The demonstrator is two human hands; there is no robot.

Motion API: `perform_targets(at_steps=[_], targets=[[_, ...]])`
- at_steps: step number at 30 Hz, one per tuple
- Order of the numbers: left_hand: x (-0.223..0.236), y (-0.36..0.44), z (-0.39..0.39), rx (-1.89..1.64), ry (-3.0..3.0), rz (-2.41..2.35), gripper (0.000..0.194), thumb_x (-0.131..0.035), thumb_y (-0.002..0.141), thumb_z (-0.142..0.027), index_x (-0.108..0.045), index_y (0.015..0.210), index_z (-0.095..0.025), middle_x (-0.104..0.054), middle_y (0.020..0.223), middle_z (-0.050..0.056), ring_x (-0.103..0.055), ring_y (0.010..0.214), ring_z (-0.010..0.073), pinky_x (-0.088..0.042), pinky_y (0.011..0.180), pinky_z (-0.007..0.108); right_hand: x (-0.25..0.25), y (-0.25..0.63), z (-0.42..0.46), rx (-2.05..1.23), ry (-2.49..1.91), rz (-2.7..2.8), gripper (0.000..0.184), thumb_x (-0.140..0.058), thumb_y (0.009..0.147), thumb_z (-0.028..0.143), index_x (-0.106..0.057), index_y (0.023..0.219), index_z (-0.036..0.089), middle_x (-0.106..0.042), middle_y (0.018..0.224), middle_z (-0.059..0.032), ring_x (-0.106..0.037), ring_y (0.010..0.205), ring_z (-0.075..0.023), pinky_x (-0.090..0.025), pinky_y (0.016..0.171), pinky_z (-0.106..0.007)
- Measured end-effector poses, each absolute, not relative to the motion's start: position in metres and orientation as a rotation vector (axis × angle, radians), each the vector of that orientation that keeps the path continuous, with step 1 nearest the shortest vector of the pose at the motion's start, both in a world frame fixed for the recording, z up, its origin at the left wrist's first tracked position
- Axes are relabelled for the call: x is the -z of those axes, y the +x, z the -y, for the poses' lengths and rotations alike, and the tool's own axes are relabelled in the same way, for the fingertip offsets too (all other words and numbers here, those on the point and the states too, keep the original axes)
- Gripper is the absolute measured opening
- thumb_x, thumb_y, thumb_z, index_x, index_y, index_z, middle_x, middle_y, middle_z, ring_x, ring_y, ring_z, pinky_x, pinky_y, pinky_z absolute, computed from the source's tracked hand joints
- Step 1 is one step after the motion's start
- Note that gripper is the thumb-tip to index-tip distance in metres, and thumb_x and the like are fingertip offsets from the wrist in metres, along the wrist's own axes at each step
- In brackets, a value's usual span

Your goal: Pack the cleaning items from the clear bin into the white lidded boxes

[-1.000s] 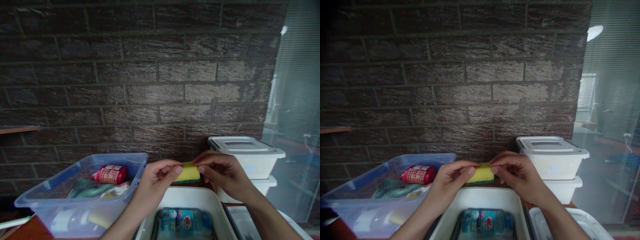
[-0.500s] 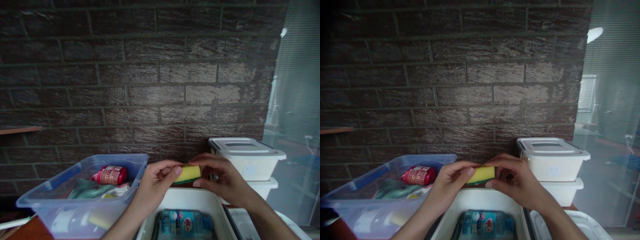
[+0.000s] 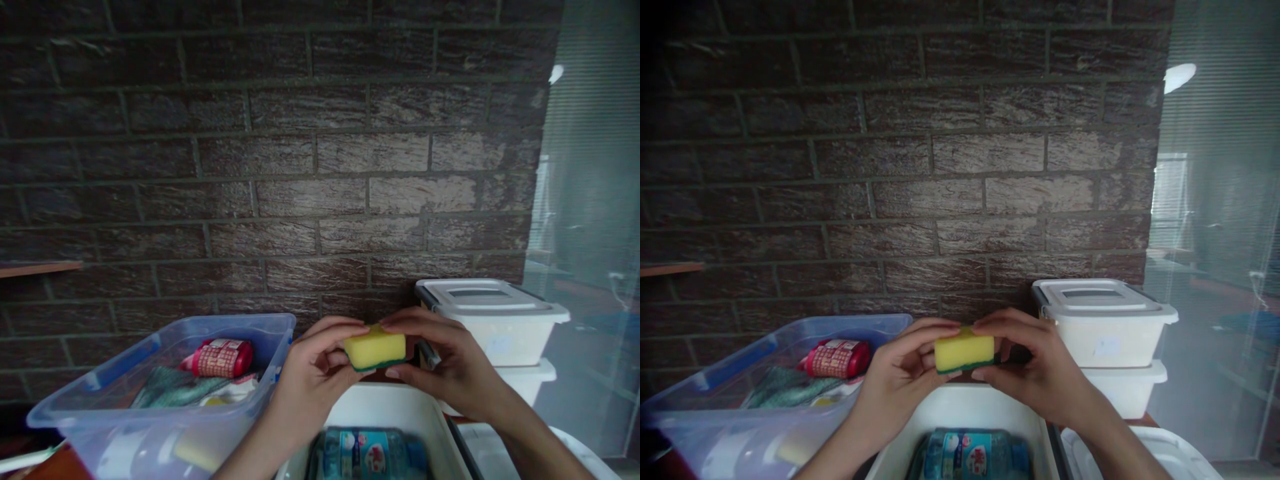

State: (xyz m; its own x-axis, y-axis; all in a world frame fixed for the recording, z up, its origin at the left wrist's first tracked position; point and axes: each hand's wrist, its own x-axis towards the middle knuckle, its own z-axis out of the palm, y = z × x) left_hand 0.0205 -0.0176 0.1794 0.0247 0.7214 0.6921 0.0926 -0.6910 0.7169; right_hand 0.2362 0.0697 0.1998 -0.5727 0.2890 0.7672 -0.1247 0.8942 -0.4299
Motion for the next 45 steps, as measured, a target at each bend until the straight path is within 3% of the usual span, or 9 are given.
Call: perform_targets(at_steps=[6, 14, 17, 20, 24, 29, 34, 40, 45], targets=[[-0.178, 0.019, 0.023, -1.772, 2.025, -0.986, 0.037, -0.074, 0.087, -0.012, -0.073, 0.12, -0.029, -0.06, 0.127, 0.009, -0.067, 0.109, 0.0235, -0.061, 0.087, 0.033, -0.198, 0.237, -0.074, -0.405, -0.183, 2.161, 0.04, -0.076, 0.086, 0.019, -0.069, 0.124, 0.028, -0.066, 0.126, -0.0084, -0.066, 0.098, -0.0211, -0.056, 0.078, -0.031], [-0.183, 0.018, 0.029, -1.813, 2.288, -1.184, 0.033, -0.078, 0.083, -0.014, -0.076, 0.113, -0.026, -0.069, 0.099, 0.004, -0.066, 0.084, 0.0154, -0.055, 0.07, 0.023, -0.195, 0.234, -0.074, -0.324, -0.168, 2.209, 0.053, -0.083, 0.081, 0.029, -0.066, 0.131, 0.027, -0.064, 0.13, -0.0107, -0.063, 0.115, -0.0265, -0.054, 0.096, -0.037], [-0.184, 0.02, 0.029, -1.817, 2.313, -1.196, 0.03, -0.077, 0.084, -0.014, -0.076, 0.112, -0.025, -0.07, 0.096, 0.004, -0.065, 0.078, 0.0137, -0.053, 0.068, 0.022, -0.199, 0.235, -0.066, -0.34, -0.129, 2.174, 0.048, -0.082, 0.082, 0.029, -0.068, 0.128, 0.027, -0.067, 0.123, -0.0105, -0.064, 0.109, -0.0258, -0.056, 0.089, -0.035], [-0.185, 0.02, 0.029, -1.795, 2.346, -1.208, 0.033, -0.078, 0.083, -0.015, -0.075, 0.115, -0.024, -0.07, 0.097, 0.004, -0.065, 0.079, 0.0146, -0.053, 0.069, 0.024, -0.203, 0.237, -0.06, -0.413, -0.093, 2.182, 0.04, -0.078, 0.086, 0.023, -0.069, 0.124, 0.027, -0.07, 0.115, -0.0088, -0.066, 0.099, -0.0226, -0.055, 0.081, -0.032], [-0.188, 0.019, 0.031, -1.762, 2.369, -1.223, 0.041, -0.081, 0.08, -0.018, -0.072, 0.119, -0.024, -0.071, 0.102, 0.006, -0.065, 0.091, 0.0192, -0.054, 0.078, 0.029, -0.204, 0.239, -0.059, -0.512, -0.092, 2.168, 0.034, -0.079, 0.086, 0.022, -0.071, 0.118, 0.027, -0.072, 0.112, -0.0081, -0.066, 0.1, -0.0235, -0.055, 0.087, -0.035], [-0.19, 0.016, 0.028, -1.782, 2.445, -1.115, 0.035, -0.08, 0.081, -0.014, -0.074, 0.114, -0.023, -0.074, 0.103, 0.008, -0.064, 0.101, 0.0241, -0.053, 0.087, 0.036, -0.202, 0.237, -0.06, -0.584, -0.089, 2.145, 0.04, -0.082, 0.082, 0.021, -0.069, 0.12, 0.027, -0.071, 0.112, -0.008, -0.067, 0.1, -0.0237, -0.056, 0.085, -0.035], [-0.189, 0.018, 0.029, -1.744, 2.488, -1.139, 0.036, -0.076, 0.084, -0.012, -0.073, 0.118, -0.024, -0.072, 0.107, 0.008, -0.064, 0.102, 0.0229, -0.053, 0.087, 0.035, -0.201, 0.237, -0.062, -0.548, -0.081, 2.145, 0.039, -0.081, 0.083, 0.019, -0.071, 0.12, 0.028, -0.071, 0.111, -0.0071, -0.067, 0.098, -0.0221, -0.056, 0.083, -0.033], [-0.188, 0.017, 0.031, -1.718, 2.342, -1.284, 0.042, -0.08, 0.083, -0.022, -0.069, 0.124, -0.025, -0.069, 0.111, 0.007, -0.067, 0.098, 0.0211, -0.054, 0.081, 0.029, -0.198, 0.241, -0.063, -0.935, -0.039, 2.06, 0.025, -0.074, 0.089, 0.018, -0.069, 0.113, 0.023, -0.07, 0.111, -0.009, -0.068, 0.105, -0.023, -0.058, 0.09, -0.036], [-0.185, 0.014, 0.031, -1.692, 2.352, -1.241, 0.032, -0.076, 0.086, -0.02, -0.072, 0.118, -0.023, -0.07, 0.105, 0.007, -0.067, 0.092, 0.0201, -0.054, 0.077, 0.028, -0.2, 0.24, -0.065, -0.628, -0.109, 2.137, 0.047, -0.083, 0.08, 0.021, -0.068, 0.124, 0.026, -0.069, 0.119, -0.0096, -0.066, 0.11, -0.0261, -0.055, 0.095, -0.038]])
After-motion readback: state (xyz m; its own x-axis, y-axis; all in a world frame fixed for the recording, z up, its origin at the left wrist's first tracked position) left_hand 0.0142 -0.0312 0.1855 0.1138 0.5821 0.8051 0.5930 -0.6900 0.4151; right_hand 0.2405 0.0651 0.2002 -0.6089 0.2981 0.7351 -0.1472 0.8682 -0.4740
